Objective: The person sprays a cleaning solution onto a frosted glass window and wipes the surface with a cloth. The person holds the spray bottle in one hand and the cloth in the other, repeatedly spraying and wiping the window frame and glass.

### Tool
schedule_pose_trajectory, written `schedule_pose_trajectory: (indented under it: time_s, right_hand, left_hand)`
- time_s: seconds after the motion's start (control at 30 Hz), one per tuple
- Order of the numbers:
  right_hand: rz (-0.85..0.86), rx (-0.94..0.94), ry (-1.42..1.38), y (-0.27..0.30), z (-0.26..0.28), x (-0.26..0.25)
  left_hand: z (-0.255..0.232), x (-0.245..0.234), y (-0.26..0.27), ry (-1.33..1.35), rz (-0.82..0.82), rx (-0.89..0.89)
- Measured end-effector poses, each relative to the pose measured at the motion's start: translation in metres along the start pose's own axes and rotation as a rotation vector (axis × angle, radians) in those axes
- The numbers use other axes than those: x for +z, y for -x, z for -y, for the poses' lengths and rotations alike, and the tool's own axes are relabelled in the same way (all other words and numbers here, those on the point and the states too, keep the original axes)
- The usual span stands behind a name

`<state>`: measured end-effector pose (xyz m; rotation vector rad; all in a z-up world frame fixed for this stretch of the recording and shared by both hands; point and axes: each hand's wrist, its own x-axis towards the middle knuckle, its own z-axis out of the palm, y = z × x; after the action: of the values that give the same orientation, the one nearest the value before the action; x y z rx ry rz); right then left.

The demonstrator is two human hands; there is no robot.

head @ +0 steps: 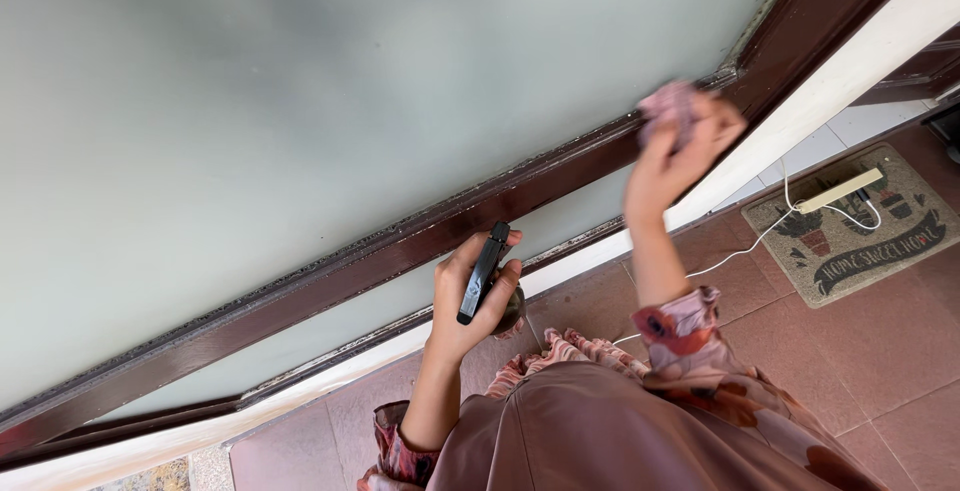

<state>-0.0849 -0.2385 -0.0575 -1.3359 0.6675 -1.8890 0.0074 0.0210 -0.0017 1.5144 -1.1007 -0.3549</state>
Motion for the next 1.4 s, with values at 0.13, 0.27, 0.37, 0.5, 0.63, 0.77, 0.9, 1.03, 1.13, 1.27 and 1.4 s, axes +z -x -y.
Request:
schedule_pose_trajectory:
  time_s: [0.13, 0.27, 0.37, 0.5, 0.63, 0.77, 0.9, 1.03, 1.13, 1.27, 1.4]
  right_hand:
    - [0.278, -0.389, 0.208, 0.075, 0.03, 0.019]
    - [0.419, -0.458, 0.17, 0.085, 0.023, 0.012]
    - [0.355, -0.503, 0.253, 0.057, -0.006, -0.004]
    - [0.04, -0.24, 0.381, -0.006, -0.03, -0.033]
    - [-0.065, -0.023, 0.121, -0.017, -0.009, -0.024]
    - [-0.022, -0.123, 0.141, 0.045, 0.025, 0.023]
    - [0.201, -0.367, 0.255, 0.126, 0.055, 0.056]
    - [0.41, -0.209, 0.219, 0.169, 0.074, 0.061]
    - [0.401, -0.457, 0.208, 0.151, 0.055, 0.059]
    - [0.097, -0.376, 0.304, 0.093, 0.021, 0.031]
    - [-0.024, -0.086, 0.061, 0.055, 0.017, 0.02]
  left_hand:
    - [0.0, -0.003, -0.001, 0.007, 0.01, -0.03]
    - [0.0, -0.005, 0.001, 0.024, 0.008, -0.032]
    - [0.0, -0.01, 0.001, 0.003, -0.012, -0.034]
    - [0.0, -0.022, 0.006, -0.033, -0.012, -0.107]
    - [0.0, -0.037, 0.01, -0.002, -0.027, -0.085]
    - [-0.001, -0.06, 0.02, 0.002, -0.047, -0.054]
    - [0.0, -0.086, 0.03, -0.053, -0.032, -0.069]
    - [-0.002, -0.103, 0.034, -0.046, -0.019, -0.133]
    - [0.0, -0.113, 0.037, -0.051, -0.023, -0.135]
    - [0.006, -0.125, 0.041, -0.007, -0.015, -0.057]
    - [0.01, -0.14, 0.051, -0.042, 0.0, -0.134]
